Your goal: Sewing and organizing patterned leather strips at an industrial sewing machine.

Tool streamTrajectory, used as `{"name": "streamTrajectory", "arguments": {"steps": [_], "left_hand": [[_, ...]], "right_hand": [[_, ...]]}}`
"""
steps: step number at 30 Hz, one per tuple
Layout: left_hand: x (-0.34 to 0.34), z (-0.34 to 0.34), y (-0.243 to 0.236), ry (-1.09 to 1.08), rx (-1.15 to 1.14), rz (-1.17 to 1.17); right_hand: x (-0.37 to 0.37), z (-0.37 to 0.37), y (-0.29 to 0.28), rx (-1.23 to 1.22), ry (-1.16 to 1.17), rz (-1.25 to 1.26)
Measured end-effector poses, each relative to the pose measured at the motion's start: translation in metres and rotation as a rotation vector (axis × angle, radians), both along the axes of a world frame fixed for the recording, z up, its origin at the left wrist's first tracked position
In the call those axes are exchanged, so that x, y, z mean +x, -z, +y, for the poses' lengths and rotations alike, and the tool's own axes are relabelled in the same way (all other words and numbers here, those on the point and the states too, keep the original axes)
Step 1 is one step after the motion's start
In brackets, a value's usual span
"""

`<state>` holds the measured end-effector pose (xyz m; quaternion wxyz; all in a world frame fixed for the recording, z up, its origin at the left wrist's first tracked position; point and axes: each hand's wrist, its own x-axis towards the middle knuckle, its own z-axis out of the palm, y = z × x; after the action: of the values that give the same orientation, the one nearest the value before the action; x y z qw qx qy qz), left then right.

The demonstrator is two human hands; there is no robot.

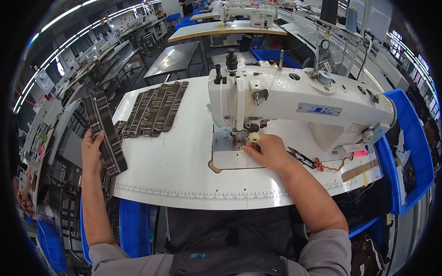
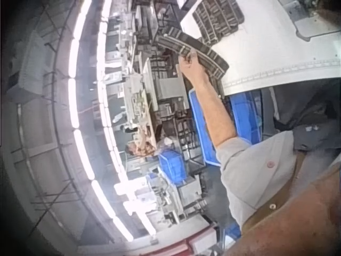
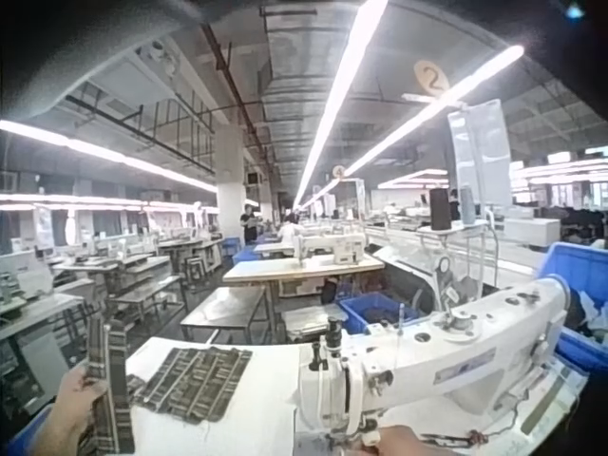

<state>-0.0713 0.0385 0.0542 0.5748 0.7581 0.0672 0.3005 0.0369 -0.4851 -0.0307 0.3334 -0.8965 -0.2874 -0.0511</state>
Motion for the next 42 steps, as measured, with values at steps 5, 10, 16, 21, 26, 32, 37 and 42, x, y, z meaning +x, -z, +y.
{"name": "streamTrajectory", "arguments": {"steps": [5, 10, 16, 21, 26, 32, 37, 42], "left_hand": [[-0.011, -0.135, 0.018, 0.501, -0.284, 0.166], [-0.021, -0.211, 0.067, 0.684, -0.193, 0.534], [-0.016, -0.244, 0.045, 0.504, 0.690, 0.441], [0.005, -0.255, 0.040, 0.711, 1.284, -0.136], [0.030, -0.263, 0.077, 0.821, 1.161, -0.086], [0.044, -0.269, 0.081, 0.694, 1.188, -0.061], [0.055, -0.264, 0.080, 0.684, 1.168, -0.012], [0.060, -0.264, 0.084, 0.639, 1.182, -0.049]], "right_hand": [[-0.001, -0.002, 0.004, 0.003, 0.001, 0.028], [0.003, 0.004, 0.003, 0.016, -0.018, -0.032], [-0.003, 0.002, -0.001, -0.008, -0.059, -0.039], [-0.004, 0.007, 0.002, -0.025, -0.176, -0.133], [-0.009, 0.009, 0.000, -0.040, -0.200, -0.195], [-0.012, 0.007, 0.000, -0.033, -0.230, -0.254], [-0.010, 0.010, 0.001, -0.082, -0.210, -0.277], [-0.011, 0.012, 0.001, -0.111, -0.184, -0.293]]}}
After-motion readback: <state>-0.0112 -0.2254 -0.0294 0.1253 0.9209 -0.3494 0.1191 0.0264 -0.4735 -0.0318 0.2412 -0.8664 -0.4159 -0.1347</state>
